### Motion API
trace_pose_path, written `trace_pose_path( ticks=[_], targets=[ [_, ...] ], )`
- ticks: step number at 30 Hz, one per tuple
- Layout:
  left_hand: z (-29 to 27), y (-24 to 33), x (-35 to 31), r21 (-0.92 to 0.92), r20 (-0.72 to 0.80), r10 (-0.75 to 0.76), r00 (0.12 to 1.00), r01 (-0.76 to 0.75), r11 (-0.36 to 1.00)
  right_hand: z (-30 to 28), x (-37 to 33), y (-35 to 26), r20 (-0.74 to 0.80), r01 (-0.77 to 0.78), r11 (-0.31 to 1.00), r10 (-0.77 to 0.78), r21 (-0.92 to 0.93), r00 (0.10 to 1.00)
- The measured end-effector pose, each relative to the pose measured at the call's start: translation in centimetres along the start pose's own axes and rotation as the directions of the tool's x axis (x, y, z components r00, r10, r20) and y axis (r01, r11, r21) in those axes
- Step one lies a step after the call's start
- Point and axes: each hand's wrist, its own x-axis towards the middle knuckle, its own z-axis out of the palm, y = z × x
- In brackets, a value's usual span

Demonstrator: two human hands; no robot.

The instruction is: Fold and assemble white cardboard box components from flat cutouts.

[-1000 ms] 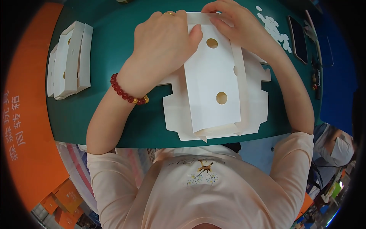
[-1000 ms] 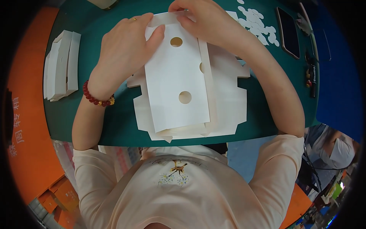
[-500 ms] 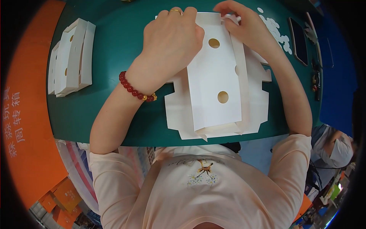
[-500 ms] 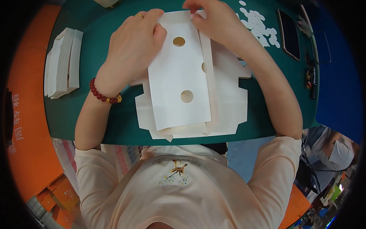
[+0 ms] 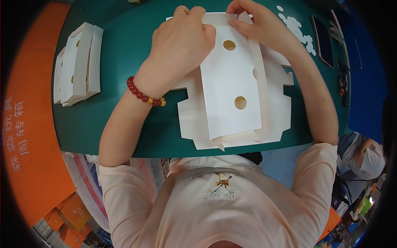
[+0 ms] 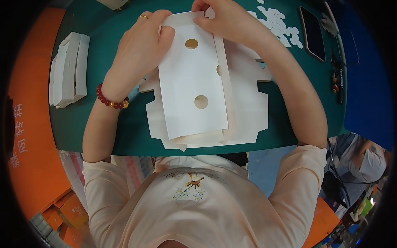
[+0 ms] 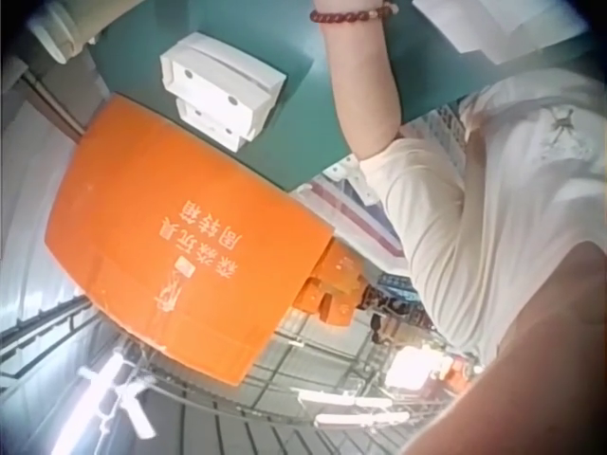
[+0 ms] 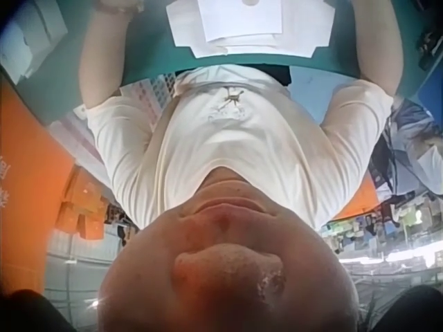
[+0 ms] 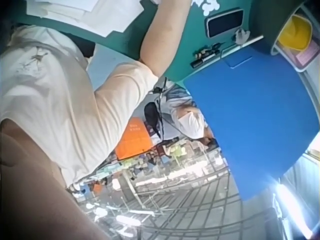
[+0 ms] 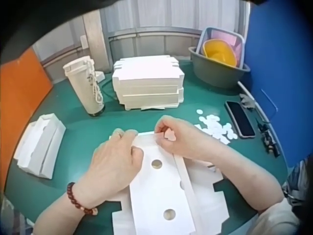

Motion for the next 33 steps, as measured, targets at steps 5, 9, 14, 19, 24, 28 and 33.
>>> trace_pose_path(
  ticks=[5,9,14,19,24,28,33],
  targets=[
    [0.6,-2.1,1.7,-0.248,0.093,-0.032,0.995,0.054,0.967,-2.4,2.4,-1.1,0.287,0.065,0.967,0.009,-0.245,0.958],
    [-0.1,0.5,1.5,-0.276,-0.077,-0.056,0.995,0.032,0.961,-2.3,2.5,-1.6,0.365,0.193,0.915,-0.055,-0.353,0.93],
    [-0.5,1.1,1.3,-0.291,-0.193,-0.061,0.979,0.002,0.957,-1.3,3.0,1.5,0.282,0.342,0.923,-0.285,-0.176,0.916],
    [-1.5,1.8,1.1,-0.289,-0.165,-0.108,0.98,0.057,0.956,-0.7,0.0,0.7,0.22,0.39,0.918,-0.365,-0.077,0.905],
    [-0.2,-0.1,1.2,-0.244,-0.052,0.142,0.989,-0.15,0.958,2.1,-1.9,3.4,-0.056,0.556,0.818,-0.568,-0.149,0.821],
    [0.1,-0.5,1.3,-0.156,-0.065,0.28,0.958,-0.287,0.945,1.4,-3.1,6.8,-0.288,0.357,0.929,-0.369,-0.095,0.884],
    [0.1,-0.5,1.2,-0.19,-0.056,0.26,0.964,-0.266,0.945,1.1,-4.1,5.6,-0.165,0.042,0.981,-0.01,0.187,0.986]
  ],
)
